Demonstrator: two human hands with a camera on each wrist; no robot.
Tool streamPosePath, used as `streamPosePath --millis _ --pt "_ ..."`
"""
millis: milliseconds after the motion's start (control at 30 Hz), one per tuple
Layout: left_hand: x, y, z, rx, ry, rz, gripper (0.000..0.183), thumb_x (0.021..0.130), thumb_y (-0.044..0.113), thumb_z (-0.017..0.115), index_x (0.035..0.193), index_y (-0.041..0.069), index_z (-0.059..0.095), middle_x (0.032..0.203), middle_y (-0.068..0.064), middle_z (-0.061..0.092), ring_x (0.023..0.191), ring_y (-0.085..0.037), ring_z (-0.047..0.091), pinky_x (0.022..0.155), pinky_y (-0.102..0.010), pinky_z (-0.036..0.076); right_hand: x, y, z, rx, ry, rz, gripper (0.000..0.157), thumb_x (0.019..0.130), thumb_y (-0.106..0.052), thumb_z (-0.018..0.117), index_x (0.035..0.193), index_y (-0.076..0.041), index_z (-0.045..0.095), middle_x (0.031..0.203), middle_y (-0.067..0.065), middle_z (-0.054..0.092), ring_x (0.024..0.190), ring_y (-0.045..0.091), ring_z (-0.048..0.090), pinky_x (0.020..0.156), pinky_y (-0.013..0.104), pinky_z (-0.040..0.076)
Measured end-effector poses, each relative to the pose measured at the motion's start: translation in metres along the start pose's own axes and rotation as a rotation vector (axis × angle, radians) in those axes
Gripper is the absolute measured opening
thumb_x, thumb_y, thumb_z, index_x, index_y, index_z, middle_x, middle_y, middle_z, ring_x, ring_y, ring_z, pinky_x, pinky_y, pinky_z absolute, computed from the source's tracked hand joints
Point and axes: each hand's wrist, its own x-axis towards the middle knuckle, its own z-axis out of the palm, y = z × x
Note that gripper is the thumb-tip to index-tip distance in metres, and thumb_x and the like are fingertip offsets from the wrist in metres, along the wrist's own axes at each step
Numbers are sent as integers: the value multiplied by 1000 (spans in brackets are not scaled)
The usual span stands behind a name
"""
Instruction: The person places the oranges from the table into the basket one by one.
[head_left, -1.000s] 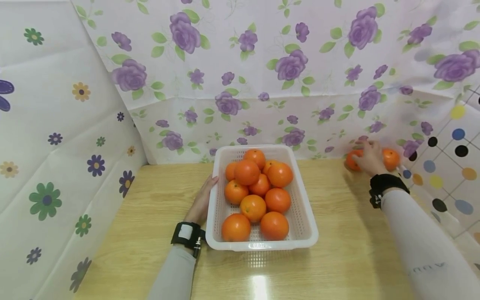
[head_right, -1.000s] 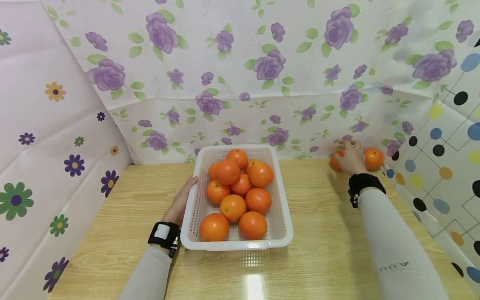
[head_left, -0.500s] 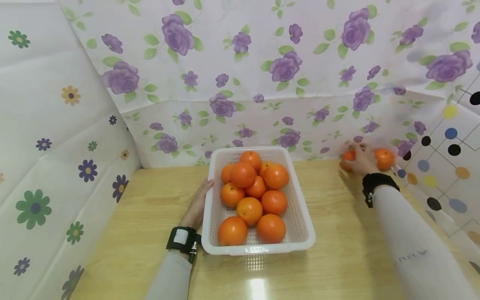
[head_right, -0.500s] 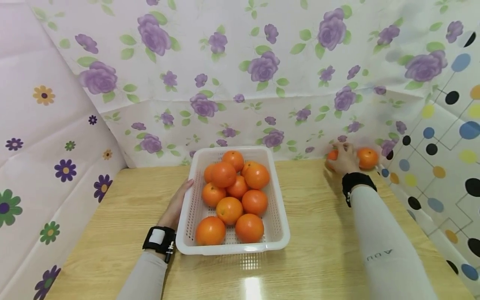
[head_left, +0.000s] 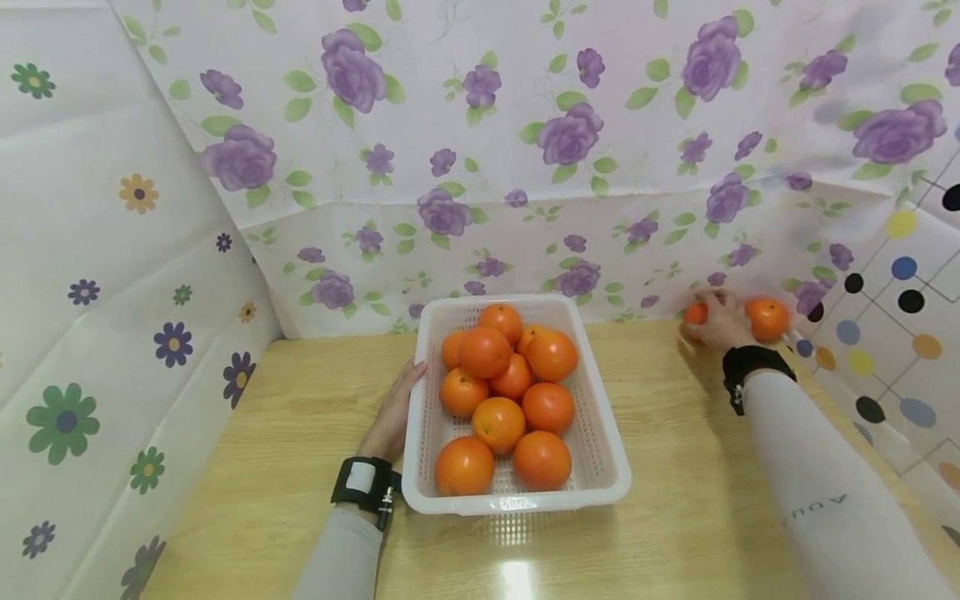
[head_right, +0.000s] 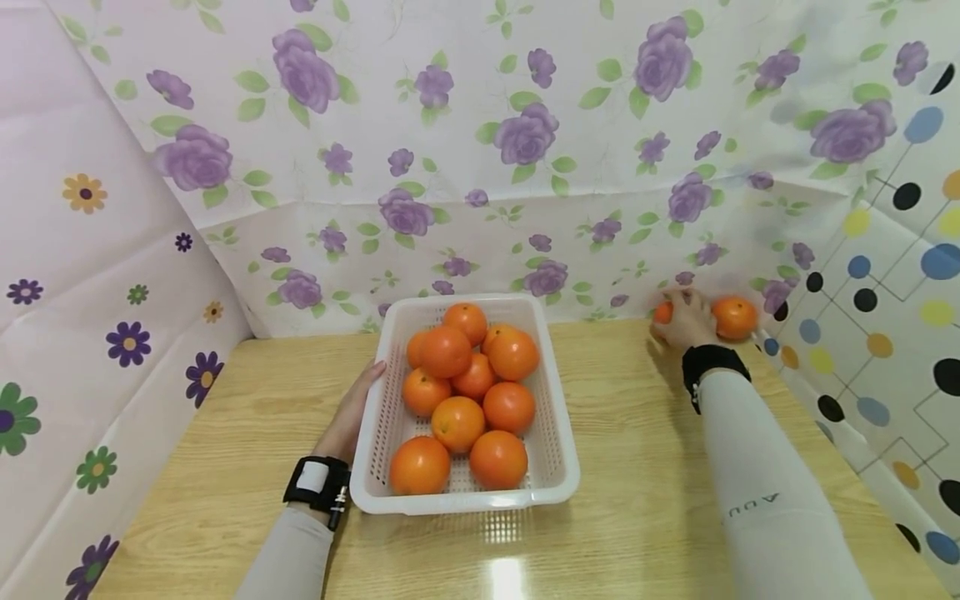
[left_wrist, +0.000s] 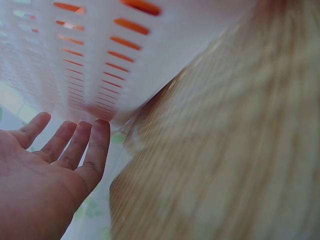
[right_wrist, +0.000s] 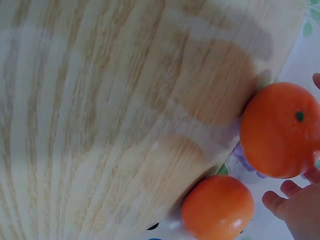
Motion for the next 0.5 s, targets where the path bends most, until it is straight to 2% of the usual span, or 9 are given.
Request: streamPosePath --millis 133,267,500 --pt "0 -1 0 -10 -1 1 69 107 59 44 166 34 20 164 -10 34 142 -35 42 110 -57 42 -4 0 6 -20 3 -18 71 94 -21 69 152 3 36 156 39 13 140 63 13 105 76 20" --pt "0 -2 2 -14 14 -1 70 107 57 44 167 31 18 166 -10 31 144 -36 38 114 -58 37 -3 7 12 -10 6 -20 73 94 -23 69 153 3 35 156 36 14 138 64 16 102 77 24" --pt "1 0 0 -4 14 6 70 105 60 45 166 34 20 165 -9 33 143 -35 41 112 -58 39 2 10 19 32 25 -20 69 90 -17 70 148 3 38 150 41 17 126 69 22 98 76 30"
